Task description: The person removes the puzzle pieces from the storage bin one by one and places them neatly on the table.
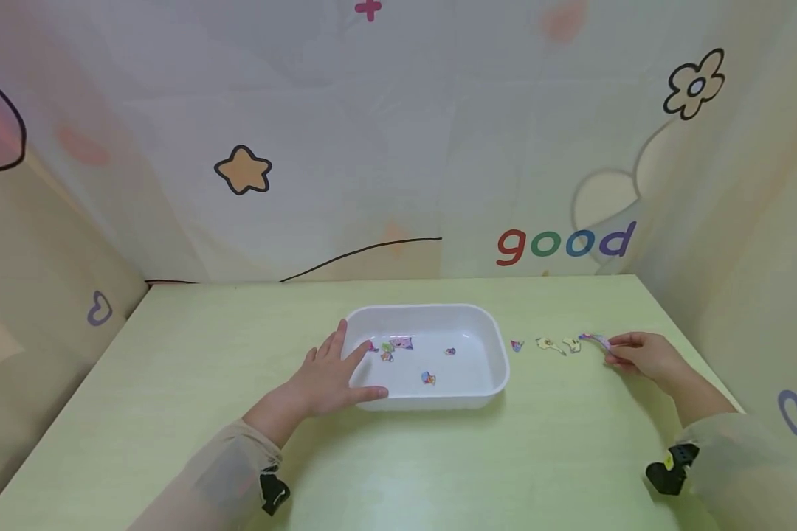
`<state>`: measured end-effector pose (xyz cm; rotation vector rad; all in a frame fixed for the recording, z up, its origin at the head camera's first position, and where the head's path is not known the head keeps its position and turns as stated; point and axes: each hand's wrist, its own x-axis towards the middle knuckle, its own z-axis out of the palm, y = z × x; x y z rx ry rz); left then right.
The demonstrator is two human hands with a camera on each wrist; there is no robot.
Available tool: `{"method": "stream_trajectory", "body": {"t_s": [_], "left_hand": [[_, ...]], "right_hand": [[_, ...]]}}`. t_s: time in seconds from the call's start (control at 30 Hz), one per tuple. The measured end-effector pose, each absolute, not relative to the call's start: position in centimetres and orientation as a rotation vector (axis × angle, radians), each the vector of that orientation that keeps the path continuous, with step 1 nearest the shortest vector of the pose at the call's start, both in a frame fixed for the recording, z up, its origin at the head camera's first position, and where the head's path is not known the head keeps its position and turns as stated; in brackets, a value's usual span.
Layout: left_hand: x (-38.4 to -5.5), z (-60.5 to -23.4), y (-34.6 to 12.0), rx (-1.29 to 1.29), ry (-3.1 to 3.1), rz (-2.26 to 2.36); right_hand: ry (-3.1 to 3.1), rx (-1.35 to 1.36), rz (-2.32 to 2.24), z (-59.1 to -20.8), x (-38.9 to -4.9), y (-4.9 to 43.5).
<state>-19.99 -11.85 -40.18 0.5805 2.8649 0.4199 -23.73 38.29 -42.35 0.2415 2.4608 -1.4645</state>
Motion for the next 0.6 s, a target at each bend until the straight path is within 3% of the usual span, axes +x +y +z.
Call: {"method": "stream_trajectory", "body": {"t_s": [0.6], "left_hand": [[-20.06, -40.47, -11.91, 0.580, 2.870, 0.422]], "right_hand": [[2.546, 0.229, -1.328, -42.72, -23.96, 38.14]]}}
